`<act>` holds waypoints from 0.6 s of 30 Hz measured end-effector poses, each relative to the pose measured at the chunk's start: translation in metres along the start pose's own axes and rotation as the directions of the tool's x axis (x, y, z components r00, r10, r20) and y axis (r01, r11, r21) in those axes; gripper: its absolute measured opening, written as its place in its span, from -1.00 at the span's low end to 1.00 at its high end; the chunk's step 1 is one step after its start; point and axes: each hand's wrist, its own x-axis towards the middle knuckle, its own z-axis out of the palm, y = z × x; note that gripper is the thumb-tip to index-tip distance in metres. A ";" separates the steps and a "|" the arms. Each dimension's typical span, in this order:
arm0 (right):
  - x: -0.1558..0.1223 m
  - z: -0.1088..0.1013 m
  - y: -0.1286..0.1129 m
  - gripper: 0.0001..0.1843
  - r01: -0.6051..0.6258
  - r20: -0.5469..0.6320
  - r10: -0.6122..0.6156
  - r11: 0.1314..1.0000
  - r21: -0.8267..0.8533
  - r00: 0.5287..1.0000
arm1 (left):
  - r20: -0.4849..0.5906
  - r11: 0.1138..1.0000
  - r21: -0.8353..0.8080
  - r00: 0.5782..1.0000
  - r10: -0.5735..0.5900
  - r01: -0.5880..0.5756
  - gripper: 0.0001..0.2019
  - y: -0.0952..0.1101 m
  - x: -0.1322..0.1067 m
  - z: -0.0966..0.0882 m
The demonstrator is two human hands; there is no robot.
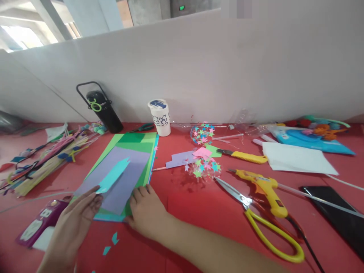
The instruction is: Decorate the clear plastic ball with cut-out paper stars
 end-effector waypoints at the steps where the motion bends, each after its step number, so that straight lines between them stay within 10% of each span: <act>1: 0.000 0.002 -0.001 -0.57 0.007 -0.001 -0.007 1.000 -0.017 1.000 | 0.050 0.994 0.109 0.999 0.008 -0.014 -0.56 -0.002 0.002 -0.002; 6: -0.005 0.003 0.001 -0.81 0.155 0.019 -0.154 0.984 -0.083 0.988 | 0.344 0.527 0.772 0.931 0.124 -0.356 -0.64 -0.012 -0.001 -0.013; 11: -0.008 -0.006 0.003 -0.83 0.242 0.026 -0.241 0.969 -0.053 0.970 | 0.715 0.169 0.610 0.629 0.303 -0.774 -0.54 -0.026 -0.004 -0.016; 18: -0.009 -0.020 -0.001 -0.84 -0.052 -0.088 0.079 0.961 0.273 0.993 | 0.802 0.203 0.487 0.527 0.280 -0.849 -0.59 -0.039 0.006 -0.021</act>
